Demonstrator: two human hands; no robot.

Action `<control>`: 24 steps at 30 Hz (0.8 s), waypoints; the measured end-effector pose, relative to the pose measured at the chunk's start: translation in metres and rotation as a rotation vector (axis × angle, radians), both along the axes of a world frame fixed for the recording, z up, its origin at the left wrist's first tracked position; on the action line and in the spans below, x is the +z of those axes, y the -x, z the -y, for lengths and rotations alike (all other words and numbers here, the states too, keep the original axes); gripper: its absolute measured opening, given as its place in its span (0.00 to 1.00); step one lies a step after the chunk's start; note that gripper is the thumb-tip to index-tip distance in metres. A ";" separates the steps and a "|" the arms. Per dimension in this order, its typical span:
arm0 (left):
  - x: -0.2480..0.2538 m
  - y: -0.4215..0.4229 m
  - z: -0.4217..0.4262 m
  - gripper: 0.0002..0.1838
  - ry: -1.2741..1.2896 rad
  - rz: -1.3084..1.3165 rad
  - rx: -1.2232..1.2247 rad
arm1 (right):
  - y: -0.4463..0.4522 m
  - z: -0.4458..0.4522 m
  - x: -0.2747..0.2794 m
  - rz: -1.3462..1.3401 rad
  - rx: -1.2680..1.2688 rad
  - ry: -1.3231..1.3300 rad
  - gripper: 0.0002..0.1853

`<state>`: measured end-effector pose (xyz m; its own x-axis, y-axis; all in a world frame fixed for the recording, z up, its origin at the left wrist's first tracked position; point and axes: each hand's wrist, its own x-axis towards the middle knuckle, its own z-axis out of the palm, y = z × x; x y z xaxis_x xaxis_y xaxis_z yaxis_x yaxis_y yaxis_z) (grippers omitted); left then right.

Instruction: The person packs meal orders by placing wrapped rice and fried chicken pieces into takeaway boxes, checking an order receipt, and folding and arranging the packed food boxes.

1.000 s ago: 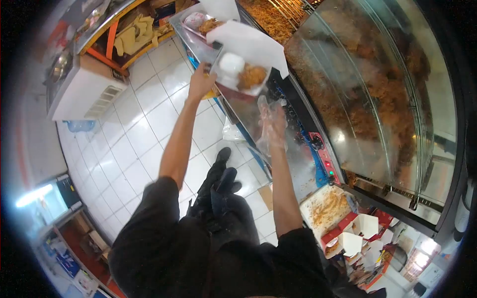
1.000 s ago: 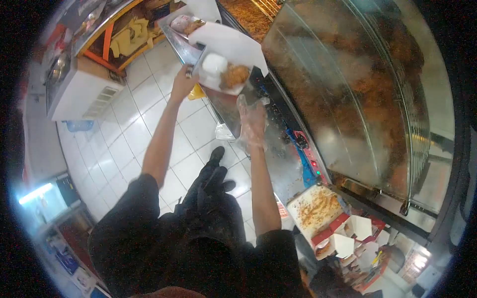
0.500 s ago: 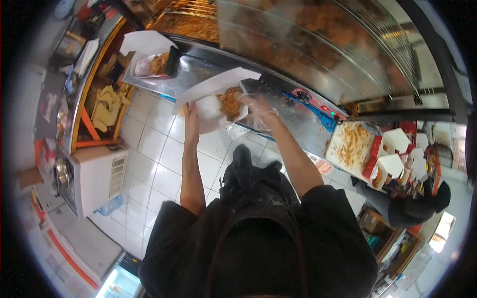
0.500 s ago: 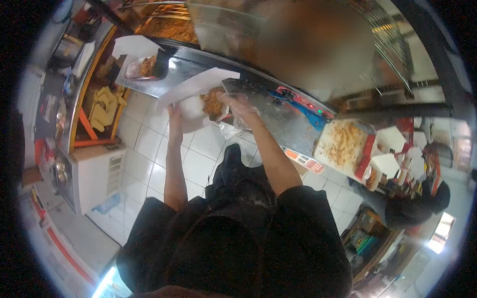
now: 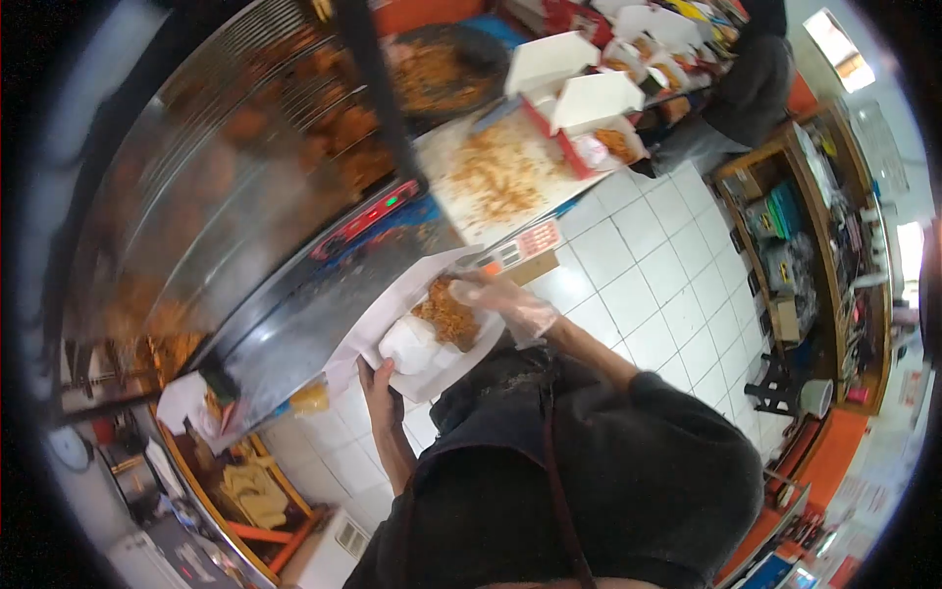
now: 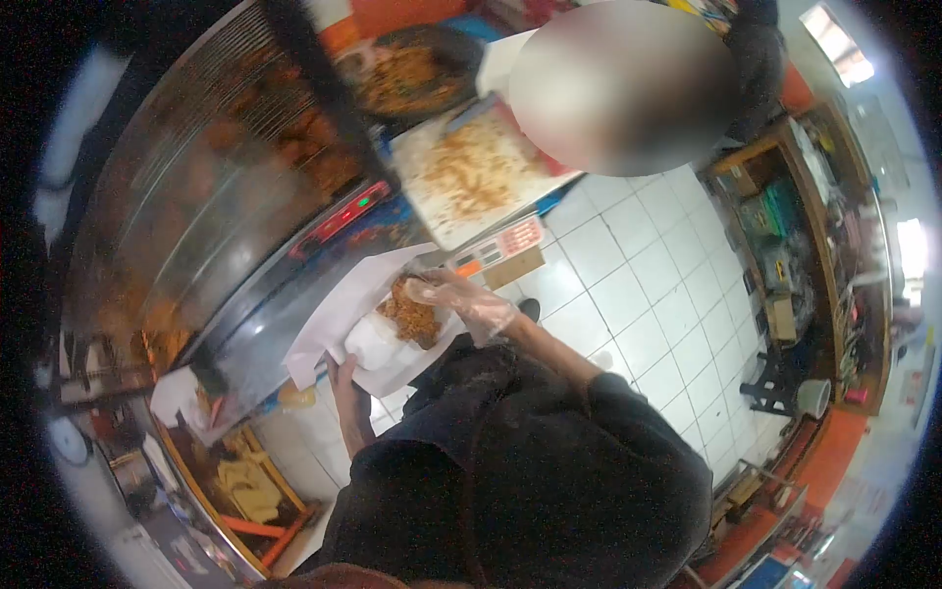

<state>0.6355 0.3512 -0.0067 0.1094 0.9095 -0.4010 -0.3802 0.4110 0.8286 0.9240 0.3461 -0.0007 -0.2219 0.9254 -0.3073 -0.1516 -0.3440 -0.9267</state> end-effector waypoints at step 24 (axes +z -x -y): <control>-0.028 -0.710 -0.032 0.30 -0.301 0.236 -0.601 | -0.516 0.076 -0.021 0.408 -1.323 -0.162 0.36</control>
<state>1.3455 0.3837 -0.0342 0.6797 0.7320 -0.0459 -0.3430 0.3726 0.8623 1.4399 0.2700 -0.0222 0.9135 0.4067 -0.0082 0.0109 -0.0448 -0.9989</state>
